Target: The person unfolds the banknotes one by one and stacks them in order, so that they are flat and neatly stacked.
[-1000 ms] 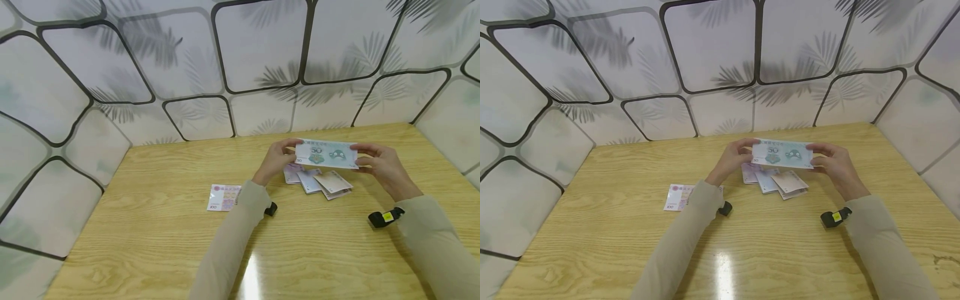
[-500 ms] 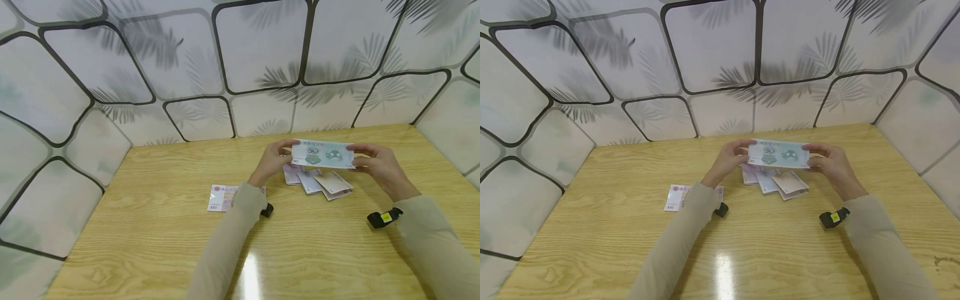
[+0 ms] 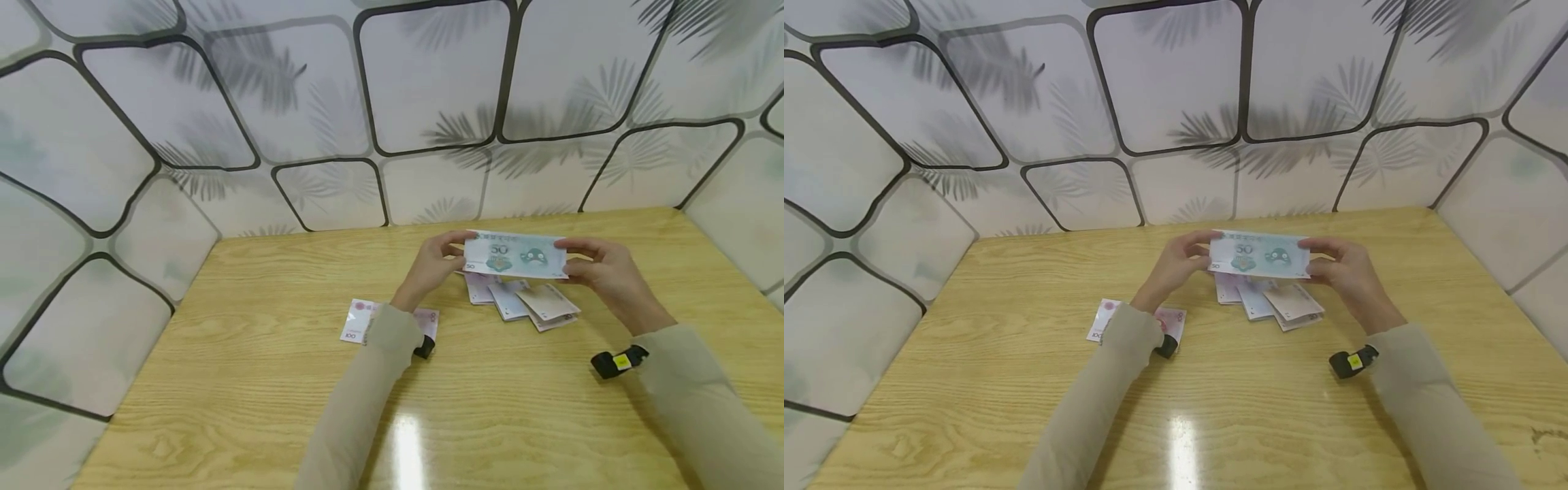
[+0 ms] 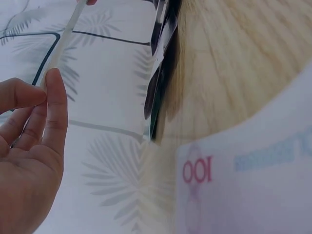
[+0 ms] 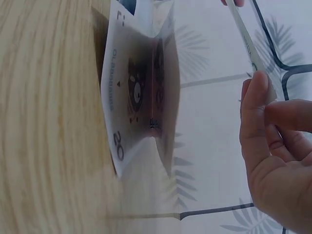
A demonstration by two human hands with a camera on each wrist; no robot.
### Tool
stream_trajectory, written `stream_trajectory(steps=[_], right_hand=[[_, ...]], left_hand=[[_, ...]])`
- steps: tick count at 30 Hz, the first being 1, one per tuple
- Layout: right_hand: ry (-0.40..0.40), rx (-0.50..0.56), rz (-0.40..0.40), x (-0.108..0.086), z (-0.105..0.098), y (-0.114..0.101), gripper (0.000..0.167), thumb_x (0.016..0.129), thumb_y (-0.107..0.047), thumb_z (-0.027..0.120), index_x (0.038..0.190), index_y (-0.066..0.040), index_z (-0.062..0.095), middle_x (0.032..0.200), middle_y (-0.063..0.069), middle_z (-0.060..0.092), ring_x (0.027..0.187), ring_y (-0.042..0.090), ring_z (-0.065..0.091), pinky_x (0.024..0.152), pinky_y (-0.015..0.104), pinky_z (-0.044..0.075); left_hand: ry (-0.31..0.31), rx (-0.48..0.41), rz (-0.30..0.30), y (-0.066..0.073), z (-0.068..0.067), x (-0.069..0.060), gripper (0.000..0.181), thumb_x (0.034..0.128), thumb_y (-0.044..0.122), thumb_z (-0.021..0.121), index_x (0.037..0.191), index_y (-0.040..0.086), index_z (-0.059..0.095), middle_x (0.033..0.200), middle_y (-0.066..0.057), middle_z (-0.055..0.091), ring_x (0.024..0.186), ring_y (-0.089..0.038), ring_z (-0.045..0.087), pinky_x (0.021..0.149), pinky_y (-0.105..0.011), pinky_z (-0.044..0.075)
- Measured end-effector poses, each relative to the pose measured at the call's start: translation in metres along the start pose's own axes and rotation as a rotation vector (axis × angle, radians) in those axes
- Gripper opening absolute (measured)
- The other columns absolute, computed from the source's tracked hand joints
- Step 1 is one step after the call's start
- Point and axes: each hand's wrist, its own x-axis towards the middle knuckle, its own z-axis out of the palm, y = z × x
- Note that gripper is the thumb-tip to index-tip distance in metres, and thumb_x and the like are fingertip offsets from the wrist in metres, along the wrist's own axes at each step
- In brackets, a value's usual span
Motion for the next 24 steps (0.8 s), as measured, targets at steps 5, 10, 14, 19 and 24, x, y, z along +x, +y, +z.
stream_trajectory(steps=[5,10,14,19,24], right_hand=[[-0.001,-0.023,0.011,0.0,0.004,-0.002,0.037,0.097,0.012,0.057,0.115,-0.017,0.073,0.118,-0.004,0.058,0.093,0.009,0.064,0.078,0.023,0.059],[-0.021,0.002,-0.012,-0.002,0.01,-0.003,0.037,0.096,0.013,0.057,0.114,-0.015,0.073,0.116,-0.004,0.061,0.093,0.01,0.064,0.078,0.024,0.059],[-0.045,0.008,-0.038,-0.003,0.015,-0.003,0.038,0.095,0.015,0.057,0.113,-0.014,0.073,0.113,-0.004,0.065,0.09,0.012,0.066,0.077,0.025,0.06],[-0.052,-0.063,-0.042,-0.004,0.023,-0.002,0.035,0.095,0.014,0.058,0.116,-0.012,0.071,0.113,-0.005,0.064,0.089,0.012,0.066,0.077,0.025,0.06],[-0.056,-0.133,-0.035,-0.005,0.032,-0.003,0.034,0.094,0.014,0.058,0.121,-0.007,0.067,0.114,-0.006,0.062,0.091,0.009,0.065,0.077,0.024,0.06]], left_hand=[[-0.008,0.027,0.031,0.003,-0.005,-0.003,0.048,0.0896,-0.015,0.057,0.135,-0.002,0.063,0.132,-0.019,0.061,0.1,-0.024,0.064,0.066,-0.026,0.05],[-0.007,0.027,0.029,0.006,-0.011,-0.007,0.048,0.0898,-0.015,0.057,0.135,-0.001,0.063,0.134,-0.018,0.061,0.099,-0.022,0.063,0.071,-0.032,0.056],[-0.015,0.003,0.028,0.006,-0.017,-0.012,0.048,0.0896,-0.016,0.057,0.136,-0.003,0.062,0.136,-0.02,0.059,0.1,-0.025,0.063,0.084,-0.046,0.059],[-0.031,0.007,0.029,0.005,-0.024,-0.018,0.048,0.0888,-0.016,0.056,0.135,-0.004,0.061,0.137,-0.02,0.058,0.102,-0.028,0.063,0.079,-0.033,0.06],[-0.033,0.004,0.027,0.004,-0.032,-0.025,0.048,0.0888,-0.016,0.055,0.135,-0.005,0.061,0.136,-0.021,0.058,0.102,-0.029,0.063,0.082,-0.04,0.06]])
